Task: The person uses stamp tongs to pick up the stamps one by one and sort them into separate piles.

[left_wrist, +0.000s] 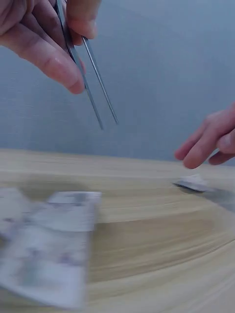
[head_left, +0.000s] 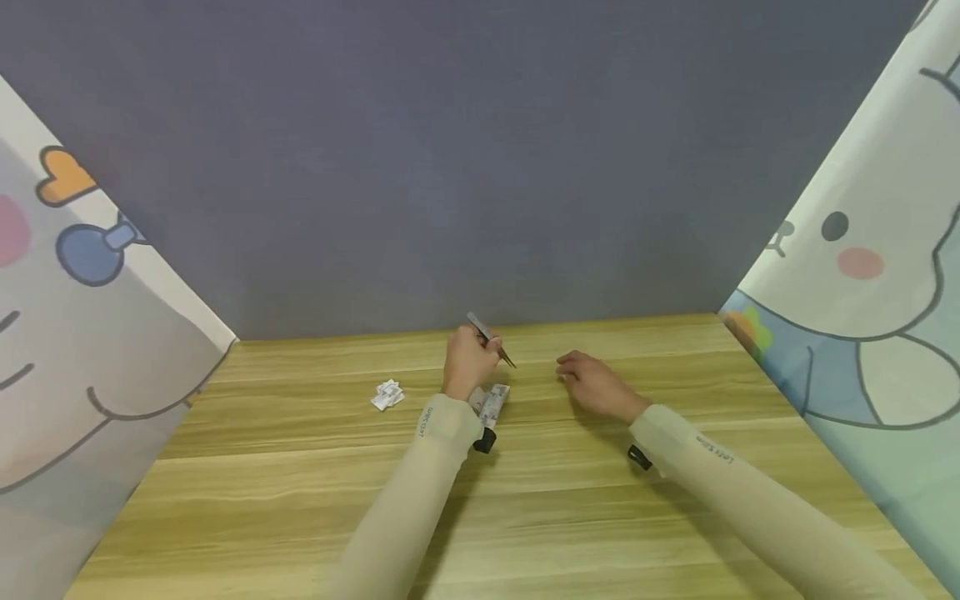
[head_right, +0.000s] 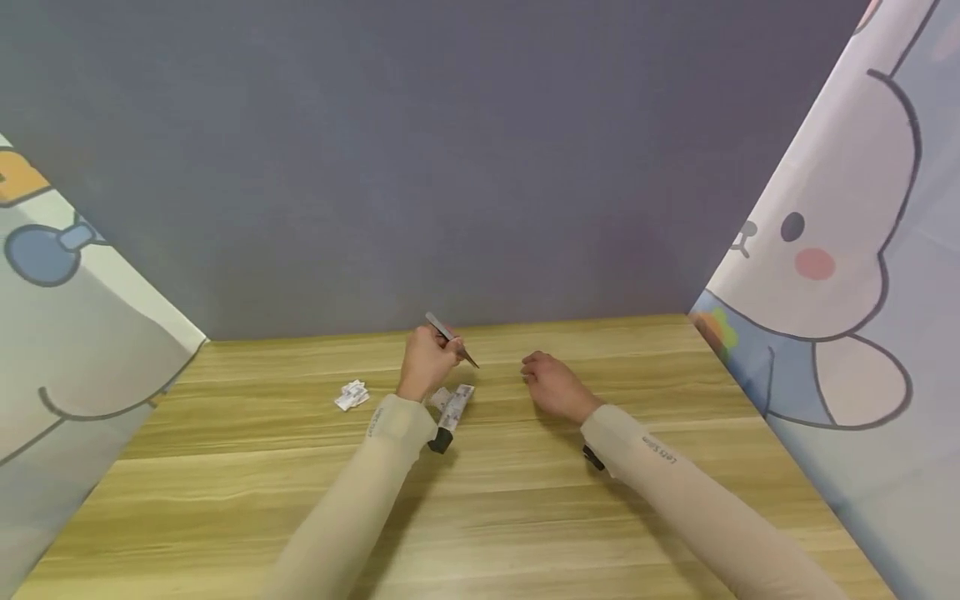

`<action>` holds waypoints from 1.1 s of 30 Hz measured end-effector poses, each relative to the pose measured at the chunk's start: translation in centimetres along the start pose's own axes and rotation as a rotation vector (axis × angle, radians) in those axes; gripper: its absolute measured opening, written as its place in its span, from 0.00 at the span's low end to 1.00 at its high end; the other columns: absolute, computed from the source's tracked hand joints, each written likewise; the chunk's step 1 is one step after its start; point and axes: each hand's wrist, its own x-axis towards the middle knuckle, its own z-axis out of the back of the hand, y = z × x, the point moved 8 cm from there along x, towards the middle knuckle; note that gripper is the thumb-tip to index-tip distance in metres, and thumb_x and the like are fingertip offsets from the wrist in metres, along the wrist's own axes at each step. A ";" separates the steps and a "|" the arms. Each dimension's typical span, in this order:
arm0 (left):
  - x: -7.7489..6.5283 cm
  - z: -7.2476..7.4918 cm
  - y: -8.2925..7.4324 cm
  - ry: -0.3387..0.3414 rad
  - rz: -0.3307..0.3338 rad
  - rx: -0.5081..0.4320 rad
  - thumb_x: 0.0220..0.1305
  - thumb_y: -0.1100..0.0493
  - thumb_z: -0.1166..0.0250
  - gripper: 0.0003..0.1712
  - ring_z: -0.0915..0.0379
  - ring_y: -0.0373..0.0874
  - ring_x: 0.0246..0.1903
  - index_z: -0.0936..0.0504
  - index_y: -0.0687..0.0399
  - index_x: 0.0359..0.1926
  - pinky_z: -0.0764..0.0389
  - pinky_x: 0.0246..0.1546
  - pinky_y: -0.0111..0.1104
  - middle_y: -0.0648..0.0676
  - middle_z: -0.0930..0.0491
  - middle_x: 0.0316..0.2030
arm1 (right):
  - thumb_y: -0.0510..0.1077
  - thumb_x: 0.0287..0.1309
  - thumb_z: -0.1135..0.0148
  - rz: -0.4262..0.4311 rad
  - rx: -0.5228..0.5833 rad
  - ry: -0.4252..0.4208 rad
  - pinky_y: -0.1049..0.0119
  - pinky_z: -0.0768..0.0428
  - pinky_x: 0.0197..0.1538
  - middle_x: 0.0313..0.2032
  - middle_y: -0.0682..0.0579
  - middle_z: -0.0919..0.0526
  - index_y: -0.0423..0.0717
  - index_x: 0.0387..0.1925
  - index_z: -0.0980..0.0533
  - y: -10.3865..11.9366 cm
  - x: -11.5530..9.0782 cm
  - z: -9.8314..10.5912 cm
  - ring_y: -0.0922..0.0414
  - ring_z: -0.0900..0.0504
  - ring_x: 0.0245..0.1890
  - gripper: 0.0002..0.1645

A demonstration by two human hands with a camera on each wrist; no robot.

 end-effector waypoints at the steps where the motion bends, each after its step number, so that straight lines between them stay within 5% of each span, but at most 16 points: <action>1: -0.1 0.3 0.3 0.007 0.003 0.006 0.65 0.61 0.39 0.07 0.24 0.41 0.20 0.16 0.61 0.36 0.25 0.20 0.31 0.53 0.17 0.27 | 0.34 0.66 0.52 0.009 0.007 0.006 0.47 0.30 0.55 0.52 0.35 0.26 0.27 0.48 0.24 0.5 0.1 -0.2 0.39 0.27 0.53 0.16; 7: -0.7 1.9 1.9 0.059 0.007 0.035 0.64 0.63 0.38 0.05 0.22 0.42 0.24 0.17 0.60 0.34 0.21 0.25 0.32 0.54 0.18 0.27 | 0.34 0.67 0.50 0.105 -0.006 0.061 0.51 0.29 0.57 0.53 0.39 0.25 0.31 0.51 0.24 4.1 0.0 -2.0 0.44 0.27 0.54 0.15; 15: -0.9 2.5 3.5 0.074 0.041 0.080 0.63 0.62 0.37 0.06 0.29 0.41 0.14 0.17 0.61 0.33 0.31 0.14 0.31 0.52 0.20 0.20 | 0.32 0.65 0.50 0.269 -0.027 0.139 0.54 0.29 0.57 0.54 0.40 0.26 0.33 0.52 0.24 8.7 -0.4 -5.0 0.47 0.27 0.55 0.16; 21: -0.8 2.0 4.0 0.057 0.016 0.095 0.63 0.62 0.37 0.06 0.28 0.41 0.16 0.16 0.60 0.31 0.28 0.18 0.32 0.50 0.20 0.21 | 0.34 0.67 0.52 0.231 -0.089 0.216 0.53 0.32 0.60 0.58 0.41 0.27 0.33 0.54 0.25 8.9 -0.5 -6.8 0.45 0.30 0.59 0.17; 33: -0.7 0.5 4.2 0.105 0.031 0.030 0.64 0.63 0.38 0.06 0.24 0.41 0.20 0.17 0.60 0.33 0.22 0.21 0.32 0.52 0.19 0.24 | 0.34 0.67 0.51 0.229 -0.084 0.218 0.52 0.34 0.61 0.60 0.39 0.30 0.32 0.56 0.27 8.9 -0.9 -6.9 0.44 0.32 0.61 0.19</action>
